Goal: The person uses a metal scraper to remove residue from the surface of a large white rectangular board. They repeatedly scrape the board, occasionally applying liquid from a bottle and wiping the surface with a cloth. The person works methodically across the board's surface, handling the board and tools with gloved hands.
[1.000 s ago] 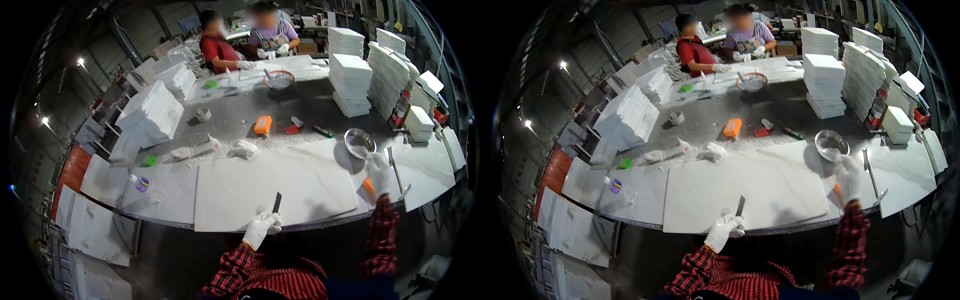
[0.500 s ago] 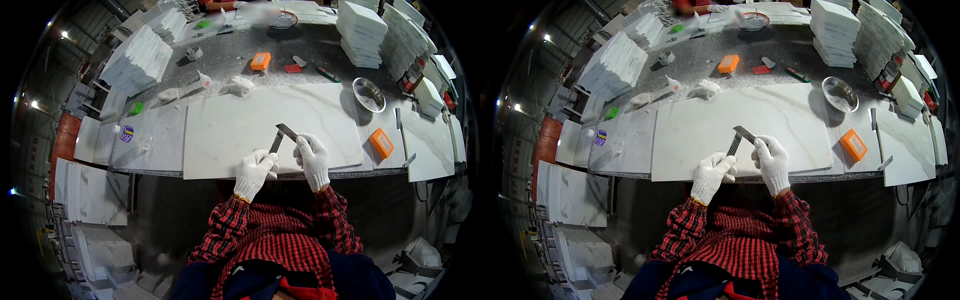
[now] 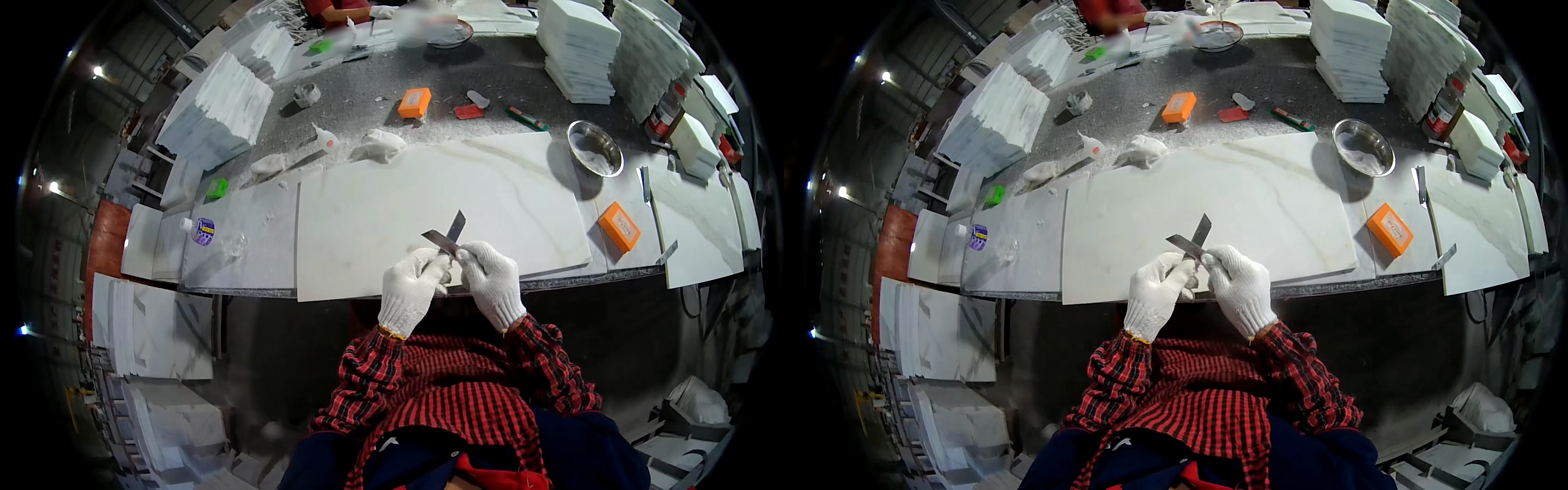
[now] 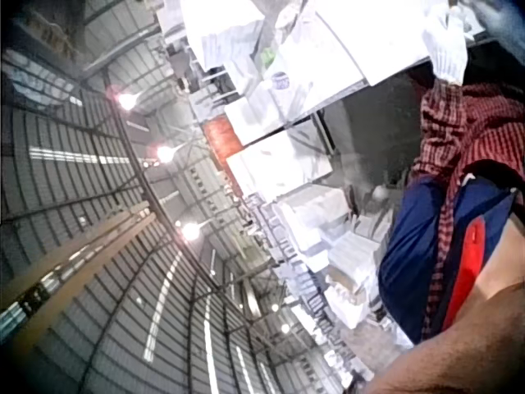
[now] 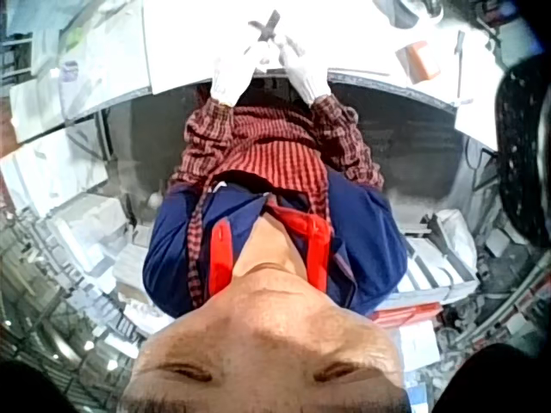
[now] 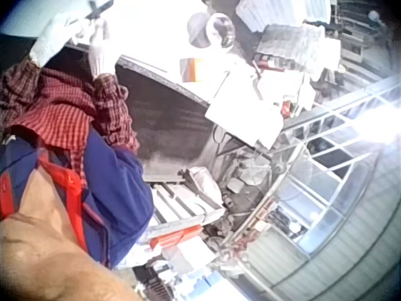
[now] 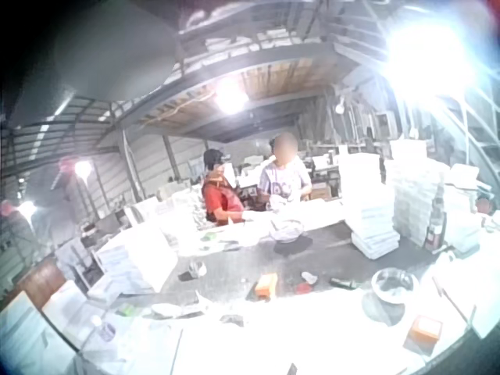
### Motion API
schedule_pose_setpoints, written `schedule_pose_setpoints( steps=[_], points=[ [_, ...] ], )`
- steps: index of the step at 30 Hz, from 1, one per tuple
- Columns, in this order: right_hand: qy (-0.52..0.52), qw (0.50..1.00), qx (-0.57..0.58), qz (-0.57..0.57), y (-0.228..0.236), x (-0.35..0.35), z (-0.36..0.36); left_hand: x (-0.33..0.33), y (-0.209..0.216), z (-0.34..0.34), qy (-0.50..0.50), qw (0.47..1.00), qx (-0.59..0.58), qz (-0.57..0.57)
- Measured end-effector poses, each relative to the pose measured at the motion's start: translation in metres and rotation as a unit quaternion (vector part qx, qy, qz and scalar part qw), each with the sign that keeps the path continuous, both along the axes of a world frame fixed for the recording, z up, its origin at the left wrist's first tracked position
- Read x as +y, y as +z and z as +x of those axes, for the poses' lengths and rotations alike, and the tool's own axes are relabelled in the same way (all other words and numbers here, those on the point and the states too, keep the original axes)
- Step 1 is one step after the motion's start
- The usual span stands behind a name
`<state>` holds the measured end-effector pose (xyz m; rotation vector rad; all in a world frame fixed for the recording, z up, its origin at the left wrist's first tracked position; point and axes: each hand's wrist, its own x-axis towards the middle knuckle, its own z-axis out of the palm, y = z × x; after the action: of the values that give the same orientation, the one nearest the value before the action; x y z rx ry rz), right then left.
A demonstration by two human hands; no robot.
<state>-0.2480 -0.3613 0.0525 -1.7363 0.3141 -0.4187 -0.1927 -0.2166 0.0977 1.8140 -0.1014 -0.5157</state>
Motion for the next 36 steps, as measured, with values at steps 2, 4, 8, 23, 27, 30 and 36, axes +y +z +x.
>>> schedule_pose_setpoints(
  steps=[2, 4, 8, 23, 27, 30, 36],
  points=[
    [-0.035, 0.992, 0.073, 0.094, 0.009, -0.015, 0.006, -0.001, -0.002, 0.0, -0.008, 1.0, -0.013, 0.0],
    [-0.055, 0.994, 0.06, 0.079, 0.007, -0.018, 0.008, -0.002, 0.004, -0.006, -0.005, 1.0, 0.001, 0.004],
    [-0.009, 1.0, -0.003, -0.024, -0.012, -0.005, -0.004, -0.004, -0.001, -0.003, 0.0, 1.0, -0.016, -0.01],
    [-0.124, 0.969, 0.026, 0.212, 0.011, -0.053, -0.009, 0.01, -0.015, 0.004, 0.004, 0.893, -0.416, 0.171],
    [-0.059, 0.966, 0.059, 0.243, 0.021, -0.035, -0.026, 0.013, -0.016, 0.016, 0.008, 0.796, -0.565, 0.216],
    [-0.052, 0.965, 0.092, 0.241, 0.023, -0.027, -0.024, 0.012, -0.02, 0.016, 0.007, 0.792, -0.573, 0.209],
    [0.0, 0.972, 0.134, 0.194, 0.02, 0.006, -0.023, 0.011, -0.027, 0.016, 0.03, 0.799, -0.58, 0.155]
  ],
)
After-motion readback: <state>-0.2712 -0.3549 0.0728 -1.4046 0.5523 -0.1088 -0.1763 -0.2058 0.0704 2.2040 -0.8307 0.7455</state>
